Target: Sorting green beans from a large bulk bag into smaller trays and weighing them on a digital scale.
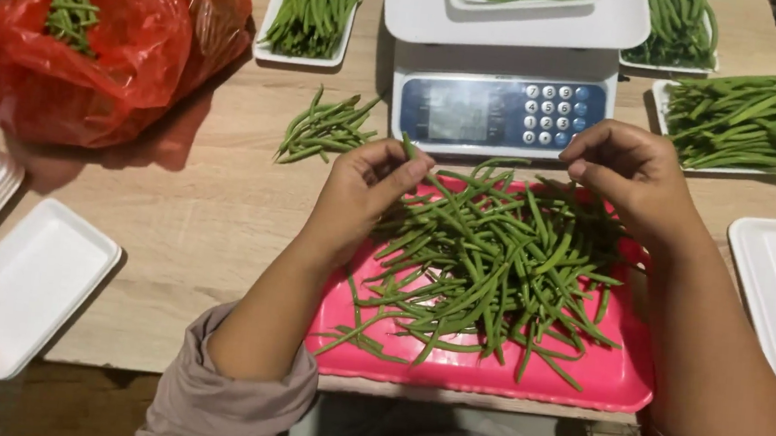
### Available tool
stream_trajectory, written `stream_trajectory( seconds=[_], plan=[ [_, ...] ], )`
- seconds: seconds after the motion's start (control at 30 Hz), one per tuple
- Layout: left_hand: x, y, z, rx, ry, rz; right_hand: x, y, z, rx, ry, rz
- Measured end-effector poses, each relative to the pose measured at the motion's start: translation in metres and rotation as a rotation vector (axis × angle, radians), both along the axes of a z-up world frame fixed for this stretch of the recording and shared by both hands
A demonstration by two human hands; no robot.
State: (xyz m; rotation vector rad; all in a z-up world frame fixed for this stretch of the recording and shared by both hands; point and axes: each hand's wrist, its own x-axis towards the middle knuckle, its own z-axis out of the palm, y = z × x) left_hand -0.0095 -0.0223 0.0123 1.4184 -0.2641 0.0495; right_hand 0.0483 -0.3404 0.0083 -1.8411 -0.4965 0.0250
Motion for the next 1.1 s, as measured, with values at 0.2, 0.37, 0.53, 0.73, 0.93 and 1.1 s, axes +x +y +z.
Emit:
stream_trajectory(
  seconds=[0.2,0.37,0.53,0.73,0.93,1.1],
  plan=[
    [0.000,0.005,-0.002,-0.058,0.089,-0.019,-0.003,0.003,0.002,-0.001,0.025,0.000],
    [0.002,0.005,-0.006,-0.089,0.100,-0.016,-0.001,0.000,0.000,-0.018,0.017,-0.008],
    [0.003,0.004,-0.006,-0.098,0.097,-0.011,0.000,0.000,-0.003,-0.019,0.021,-0.014],
    [-0.001,0.005,0.002,-0.165,0.156,-0.036,-0.001,0.001,-0.003,-0.021,0.044,-0.018],
    [-0.006,0.017,0.024,0.002,0.125,0.091,0.001,-0.001,-0.006,-0.037,0.015,-0.013],
    [0.001,0.043,0.024,0.983,0.031,0.140,0.002,-0.002,-0.008,-0.051,0.024,-0.011]
  ],
)
